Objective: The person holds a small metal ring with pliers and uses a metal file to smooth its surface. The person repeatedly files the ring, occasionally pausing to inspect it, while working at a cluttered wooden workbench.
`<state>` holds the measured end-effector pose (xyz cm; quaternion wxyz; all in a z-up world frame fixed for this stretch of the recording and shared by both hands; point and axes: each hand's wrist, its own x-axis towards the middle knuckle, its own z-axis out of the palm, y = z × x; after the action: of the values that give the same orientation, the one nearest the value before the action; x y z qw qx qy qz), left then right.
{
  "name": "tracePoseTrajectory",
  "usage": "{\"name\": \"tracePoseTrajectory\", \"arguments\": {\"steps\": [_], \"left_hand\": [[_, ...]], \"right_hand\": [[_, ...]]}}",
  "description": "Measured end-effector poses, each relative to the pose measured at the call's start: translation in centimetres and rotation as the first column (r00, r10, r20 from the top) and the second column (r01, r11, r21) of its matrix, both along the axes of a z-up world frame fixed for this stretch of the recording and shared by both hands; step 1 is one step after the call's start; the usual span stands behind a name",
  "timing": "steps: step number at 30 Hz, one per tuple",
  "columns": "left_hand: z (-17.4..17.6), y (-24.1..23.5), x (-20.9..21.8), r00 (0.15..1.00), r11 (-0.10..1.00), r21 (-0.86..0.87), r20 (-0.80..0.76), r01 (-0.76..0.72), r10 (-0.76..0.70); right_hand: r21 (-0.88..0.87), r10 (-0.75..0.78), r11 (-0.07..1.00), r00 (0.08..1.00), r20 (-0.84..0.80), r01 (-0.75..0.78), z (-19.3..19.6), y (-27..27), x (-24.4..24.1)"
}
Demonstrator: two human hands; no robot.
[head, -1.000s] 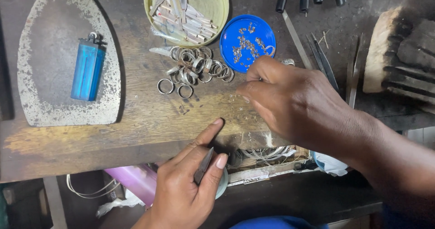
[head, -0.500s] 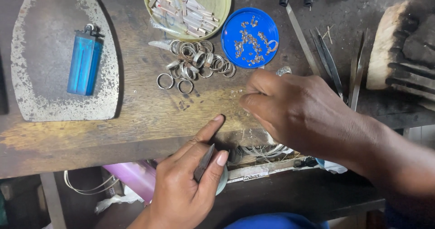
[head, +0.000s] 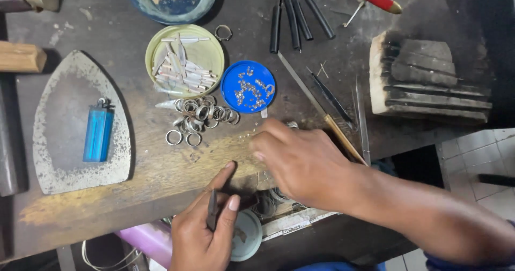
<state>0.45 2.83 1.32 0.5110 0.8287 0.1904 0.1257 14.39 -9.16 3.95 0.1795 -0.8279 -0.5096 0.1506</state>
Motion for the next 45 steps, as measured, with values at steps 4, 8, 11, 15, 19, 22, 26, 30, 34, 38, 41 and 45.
{"name": "tracePoseTrajectory", "arguments": {"steps": [4, 8, 11, 15, 19, 22, 26, 30, 34, 38, 41, 45], "left_hand": [[0.0, -0.2, -0.2, 0.988, 0.998, -0.009, 0.137, 0.065, -0.063], [-0.1, -1.3, -0.4, 0.992, 0.994, -0.050, 0.086, 0.100, -0.095], [-0.4, -2.2, -0.8, 0.983, 0.979, -0.098, 0.063, 0.178, -0.173], [-0.7, -3.0, -1.1, 0.956, 0.955, -0.068, -0.020, 0.290, -0.292], [-1.0, -3.5, -1.3, 0.949, 0.948, -0.049, -0.016, 0.313, -0.314], [-1.3, -3.4, -1.3, 0.948, 0.948, -0.027, -0.015, 0.316, -0.317], [-1.7, -3.4, -1.2, 0.946, 0.947, -0.011, -0.034, 0.322, -0.322], [-2.4, -3.4, -1.3, 0.942, 0.945, -0.004, -0.086, 0.326, -0.326], [-2.6, -3.4, -1.2, 0.942, 0.945, -0.006, -0.078, 0.326, -0.326], [-2.7, -3.5, -1.2, 0.939, 0.946, -0.016, -0.118, 0.324, -0.324], [-2.7, -3.4, -1.2, 0.935, 0.946, 0.026, -0.163, 0.322, -0.314], [-2.8, -3.3, -1.3, 0.932, 0.942, 0.094, -0.206, 0.323, -0.299]], "right_hand": [[0.096, -0.290, 0.900, 0.746, -0.599, 0.426, 2.0, -2.4, -1.9], [-0.017, -0.065, 0.717, 0.042, -0.997, 0.697, 0.5, -4.6, -3.6], [-0.031, 0.027, 0.633, -0.062, -0.998, 0.773, -0.4, -4.9, -4.5], [0.010, 0.065, 0.445, -0.021, -0.998, 0.895, -1.5, -4.8, -5.2], [0.069, 0.095, 0.417, 0.033, -0.995, 0.906, -2.2, -5.2, -5.2], [0.094, 0.118, 0.409, 0.049, -0.992, 0.908, -1.9, -5.2, -4.8], [0.115, 0.104, 0.411, 0.079, -0.991, 0.904, -1.9, -5.2, -4.5], [0.113, 0.075, 0.407, 0.090, -0.993, 0.907, -2.3, -5.1, -4.4], [0.109, 0.074, 0.430, 0.085, -0.994, 0.896, -2.4, -5.1, -4.3], [0.135, 0.037, 0.453, 0.132, -0.990, 0.881, -2.3, -5.0, -4.4], [0.160, 0.015, 0.483, 0.175, -0.984, 0.861, -2.1, -4.9, -4.8], [0.173, -0.006, 0.525, 0.207, -0.978, 0.834, -2.1, -4.8, -5.2]]}}
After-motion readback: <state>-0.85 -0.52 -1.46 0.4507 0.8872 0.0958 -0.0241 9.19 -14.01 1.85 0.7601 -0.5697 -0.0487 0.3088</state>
